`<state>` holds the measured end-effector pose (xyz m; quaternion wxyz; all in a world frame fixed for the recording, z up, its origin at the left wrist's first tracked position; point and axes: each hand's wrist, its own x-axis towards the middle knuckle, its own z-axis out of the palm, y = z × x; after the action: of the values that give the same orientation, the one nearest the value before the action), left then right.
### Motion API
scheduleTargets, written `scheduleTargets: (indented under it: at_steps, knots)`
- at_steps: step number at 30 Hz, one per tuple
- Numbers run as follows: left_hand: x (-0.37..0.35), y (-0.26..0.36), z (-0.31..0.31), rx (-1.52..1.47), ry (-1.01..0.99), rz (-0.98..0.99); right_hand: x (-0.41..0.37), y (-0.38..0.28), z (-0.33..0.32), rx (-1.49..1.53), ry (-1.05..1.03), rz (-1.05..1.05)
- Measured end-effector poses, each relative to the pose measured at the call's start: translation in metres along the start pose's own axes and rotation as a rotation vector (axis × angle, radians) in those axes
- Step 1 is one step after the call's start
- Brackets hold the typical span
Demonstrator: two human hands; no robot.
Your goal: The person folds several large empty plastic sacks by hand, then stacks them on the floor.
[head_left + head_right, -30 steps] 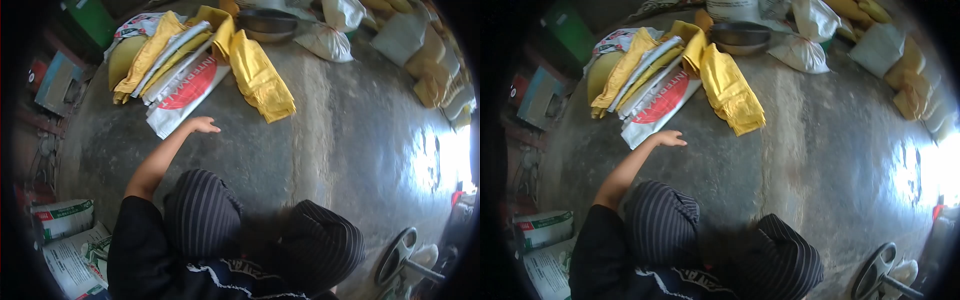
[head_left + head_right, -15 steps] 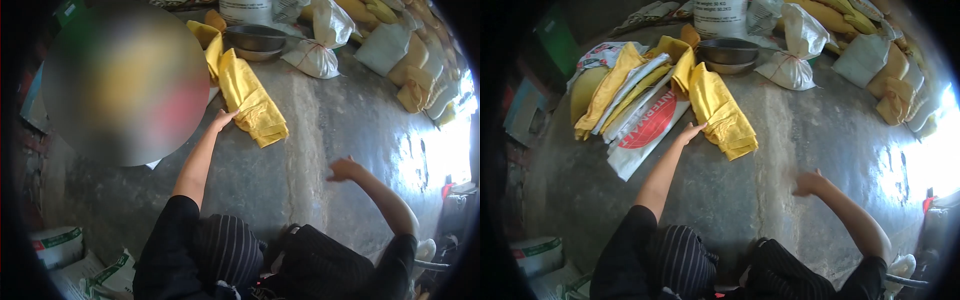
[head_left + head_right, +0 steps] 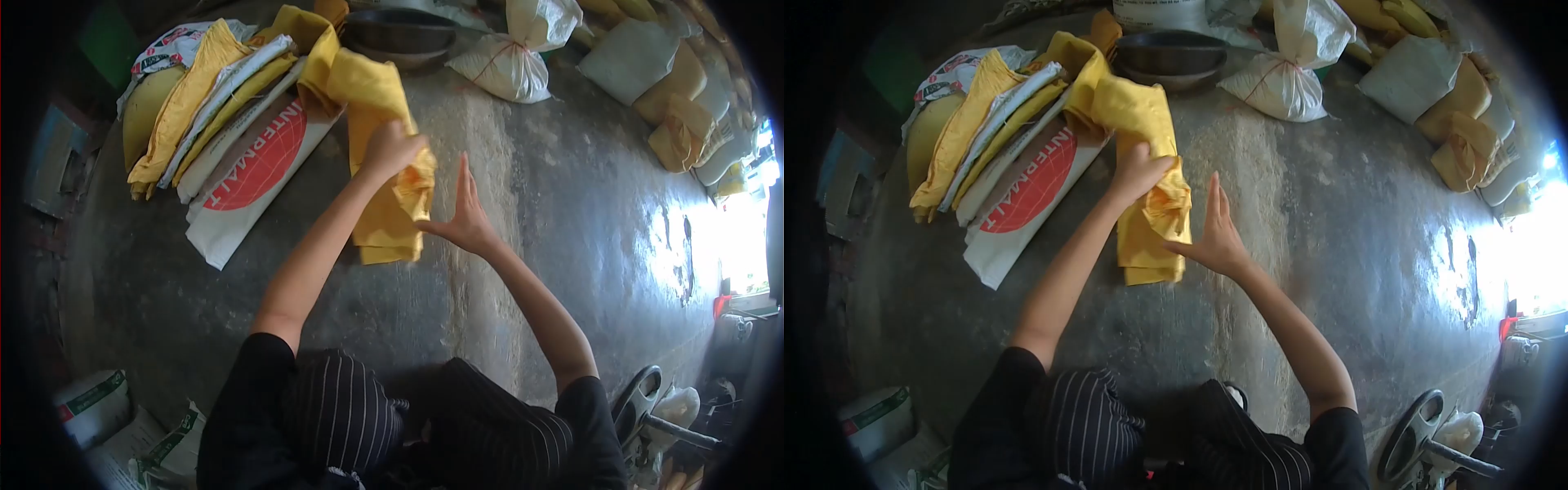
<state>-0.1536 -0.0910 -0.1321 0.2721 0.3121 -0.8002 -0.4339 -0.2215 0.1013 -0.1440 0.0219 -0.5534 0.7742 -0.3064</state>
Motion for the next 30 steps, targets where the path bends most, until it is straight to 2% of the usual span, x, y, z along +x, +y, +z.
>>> scheduleTargets:
  at_steps: [1, 3, 4, 6, 7, 9, 10, 11, 12, 13, 15, 17, 19, 21, 22, 23, 25, 26, 27, 28, 29, 30]
  knots:
    - [-0.013, 0.043, -0.012, 0.091, -0.12, 0.052, -0.005, -0.009, 0.002, 0.007, -0.015, 0.008]
    - [-0.037, 0.098, -0.019, 0.115, -0.289, 0.131, -0.014, -0.027, -0.004, 0.755, 0.034, 0.373]
    - [-0.047, 0.099, -0.013, 0.115, -0.297, 0.119, -0.019, -0.015, 0.006, 0.876, 0.144, 0.418]
    - [-0.07, 0.091, 0.002, -0.321, -0.348, 0.289, -0.036, -0.003, -0.017, 1.086, 0.165, 0.652]
    - [-0.084, 0.076, 0.009, -0.322, -0.368, 0.281, -0.046, 0.0, -0.028, 1.149, 0.283, 0.736]
    - [-0.115, 0.027, 0.023, 0.324, -0.071, 0.376, -0.086, 0.049, -0.035, 1.225, 0.321, 0.897]
    - [-0.145, 0.003, 0.031, 0.698, -0.039, 0.34, -0.114, 0.085, -0.03, 1.385, 0.286, 0.978]
    - [-0.171, -0.025, 0.038, 0.9, -0.078, 0.242, -0.138, 0.09, -0.038, 1.444, 0.351, 1.1]
    - [-0.197, -0.053, 0.045, 1.107, -0.136, 0.153, -0.17, 0.118, -0.03, 1.496, 0.341, 1.108]
    - [-0.213, -0.079, 0.05, 1.139, -0.267, 0.005, -0.2, 0.129, -0.019, 1.489, 0.356, 1.125]
    - [-0.221, -0.113, 0.047, 0.854, -0.396, -0.125, -0.249, 0.145, -0.005, 1.378, 0.478, 1.124]
    - [-0.218, -0.119, 0.03, 0.605, -0.432, -0.231, -0.295, 0.156, 0.009, 1.408, 0.488, 1.291]
    - [-0.218, -0.128, -0.008, 0.322, -0.235, -0.202, -0.325, 0.162, 0.017, 1.419, 0.537, 1.315]
    - [-0.219, -0.151, -0.054, -0.405, -0.207, -0.531, -0.345, 0.161, 0.017, 1.268, 0.804, 1.348]
    - [-0.225, -0.175, -0.071, -0.433, -0.155, -0.6, -0.366, 0.178, 0.022, 1.254, 0.784, 1.356]
    - [-0.235, -0.205, -0.082, -0.462, -0.097, -0.668, -0.381, 0.19, 0.024, 1.26, 0.783, 1.364]
    - [-0.26, -0.238, -0.105, 0.292, -0.104, -0.672, -0.402, 0.214, 0.03, 0.963, 0.719, 1.409]
    - [-0.27, -0.244, -0.103, 0.519, 0.054, -0.506, -0.425, 0.246, 0.034, 0.714, 0.583, 1.262]
    - [-0.271, -0.23, -0.096, 0.593, 0.224, -0.372, -0.43, 0.251, 0.036, 0.631, 0.577, 1.227]
    - [-0.271, -0.2, -0.086, 0.613, 0.302, -0.181, -0.434, 0.256, 0.038, 0.547, 0.571, 1.194]
    - [-0.27, -0.164, -0.072, 0.627, 0.376, 0.009, -0.416, 0.246, 0.023, 0.615, 0.696, 1.278]
    - [-0.27, -0.135, -0.056, 0.594, 0.282, 0.021, -0.396, 0.229, 0.01, 0.502, 0.716, 1.316]
